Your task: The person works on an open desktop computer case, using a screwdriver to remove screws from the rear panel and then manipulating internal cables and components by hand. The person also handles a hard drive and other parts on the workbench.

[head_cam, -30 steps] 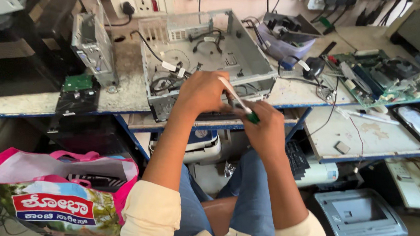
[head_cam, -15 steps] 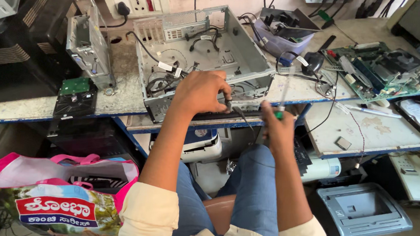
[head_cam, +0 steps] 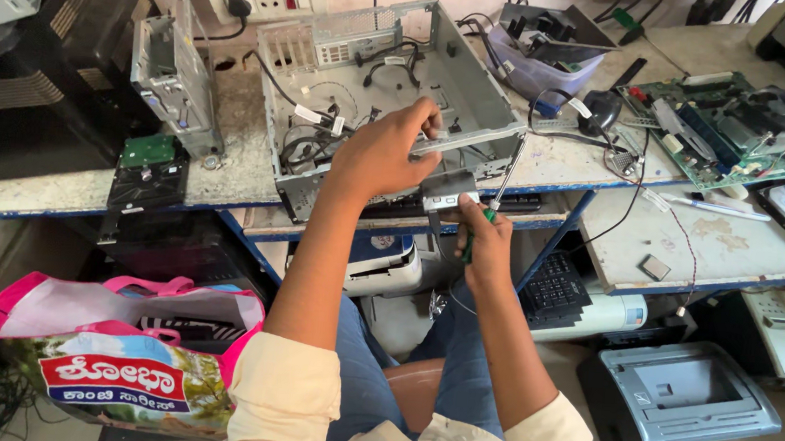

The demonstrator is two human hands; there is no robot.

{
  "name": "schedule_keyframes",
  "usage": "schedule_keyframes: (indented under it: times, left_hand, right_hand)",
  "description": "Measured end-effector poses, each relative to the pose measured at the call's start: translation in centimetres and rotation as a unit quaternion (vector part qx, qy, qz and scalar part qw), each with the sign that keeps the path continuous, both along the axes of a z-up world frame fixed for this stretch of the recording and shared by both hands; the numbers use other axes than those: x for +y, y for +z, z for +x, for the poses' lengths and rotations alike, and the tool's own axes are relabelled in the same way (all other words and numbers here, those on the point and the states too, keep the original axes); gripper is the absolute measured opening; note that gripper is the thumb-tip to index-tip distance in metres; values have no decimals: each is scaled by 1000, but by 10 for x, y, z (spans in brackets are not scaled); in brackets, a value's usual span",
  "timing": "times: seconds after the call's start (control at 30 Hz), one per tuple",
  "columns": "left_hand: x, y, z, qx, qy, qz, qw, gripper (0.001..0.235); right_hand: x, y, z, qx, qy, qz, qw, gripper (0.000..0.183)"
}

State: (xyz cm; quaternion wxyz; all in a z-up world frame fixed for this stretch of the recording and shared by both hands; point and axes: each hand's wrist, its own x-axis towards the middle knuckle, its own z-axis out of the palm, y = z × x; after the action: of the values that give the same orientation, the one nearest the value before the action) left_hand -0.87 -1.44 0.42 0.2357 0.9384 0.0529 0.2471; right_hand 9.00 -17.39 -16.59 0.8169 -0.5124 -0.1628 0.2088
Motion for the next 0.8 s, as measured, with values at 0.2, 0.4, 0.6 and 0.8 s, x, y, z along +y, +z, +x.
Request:
schedule_keyframes:
  times: [0.2,0.4,0.6,0.8]
  left_hand:
    - [-6,4,4,48,57,61,995,36]
    - [-7,7,0,75,69,62,993,36]
    - [-7,5,0,65,77,46,994,37]
    - [-3,0,3,62,73,43,994,37]
  right_hand:
    - [14,1,-11,81,-6,82,993,23]
    - [22,0,-17,93,-44,88,991,22]
    - [22,2,-24,107,-61,111,986,23]
    - [24,2,-23,91,-75,68,991,23]
